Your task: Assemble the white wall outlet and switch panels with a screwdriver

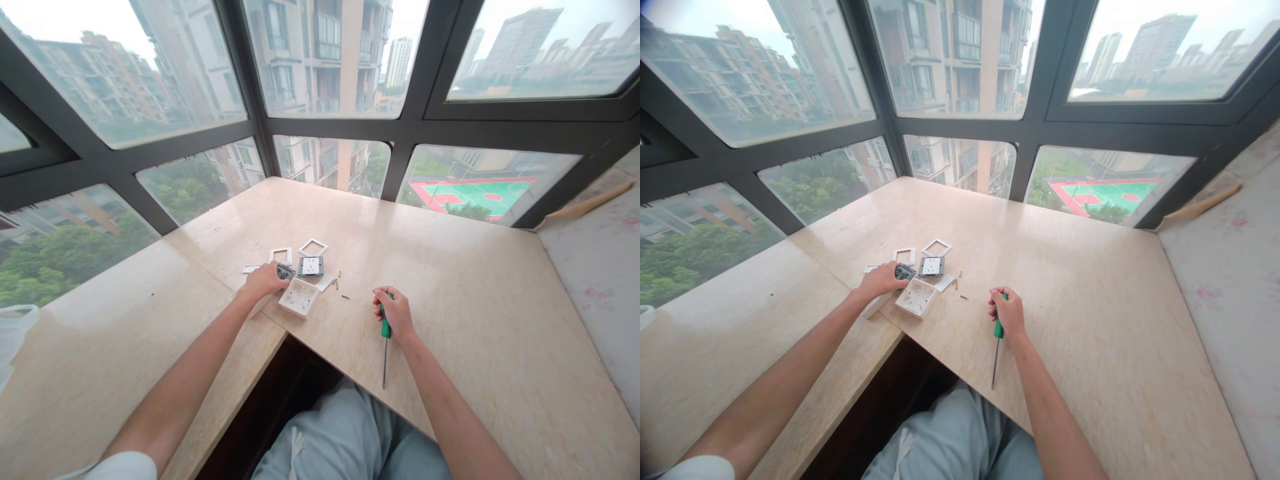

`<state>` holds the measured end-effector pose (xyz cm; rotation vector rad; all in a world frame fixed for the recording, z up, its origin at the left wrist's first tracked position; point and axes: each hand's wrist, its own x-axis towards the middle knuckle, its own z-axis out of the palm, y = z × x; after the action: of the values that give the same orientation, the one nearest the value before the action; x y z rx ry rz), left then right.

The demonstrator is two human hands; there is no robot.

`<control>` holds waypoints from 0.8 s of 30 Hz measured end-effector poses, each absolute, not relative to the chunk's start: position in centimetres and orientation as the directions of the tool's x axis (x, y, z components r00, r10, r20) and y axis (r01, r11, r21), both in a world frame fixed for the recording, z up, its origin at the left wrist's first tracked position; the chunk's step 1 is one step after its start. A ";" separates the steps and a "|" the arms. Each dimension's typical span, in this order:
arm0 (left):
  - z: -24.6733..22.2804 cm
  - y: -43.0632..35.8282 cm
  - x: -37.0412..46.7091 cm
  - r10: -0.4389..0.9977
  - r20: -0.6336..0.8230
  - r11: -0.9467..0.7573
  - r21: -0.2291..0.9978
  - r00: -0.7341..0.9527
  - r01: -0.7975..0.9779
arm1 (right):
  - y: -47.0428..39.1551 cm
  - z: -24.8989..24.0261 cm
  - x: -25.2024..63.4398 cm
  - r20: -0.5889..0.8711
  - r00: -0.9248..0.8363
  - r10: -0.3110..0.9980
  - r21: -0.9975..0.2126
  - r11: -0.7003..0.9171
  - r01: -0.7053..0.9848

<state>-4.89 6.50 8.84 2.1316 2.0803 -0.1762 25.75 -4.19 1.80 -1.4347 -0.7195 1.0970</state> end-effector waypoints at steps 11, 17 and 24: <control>12.9 2.0 -1.3 0.989 0.008 -0.146 0.215 0.148 0.966 | -4.1 1.8 25.8 -0.255 0.389 0.885 -0.960 -0.186 -0.207; 9.6 -5.3 5.2 0.881 -0.063 -0.400 0.432 0.470 0.808 | -3.6 1.4 26.5 -0.283 0.391 0.876 -0.933 -0.157 -0.324; 4.8 -10.2 9.6 0.815 -0.198 -0.370 0.545 0.544 0.752 | -3.4 0.5 27.6 -0.282 0.423 0.861 -0.892 -0.073 -0.446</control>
<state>9.64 -10.22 4.79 2.1927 1.2592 0.1395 27.55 -3.45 0.51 -1.2129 -0.4406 1.1362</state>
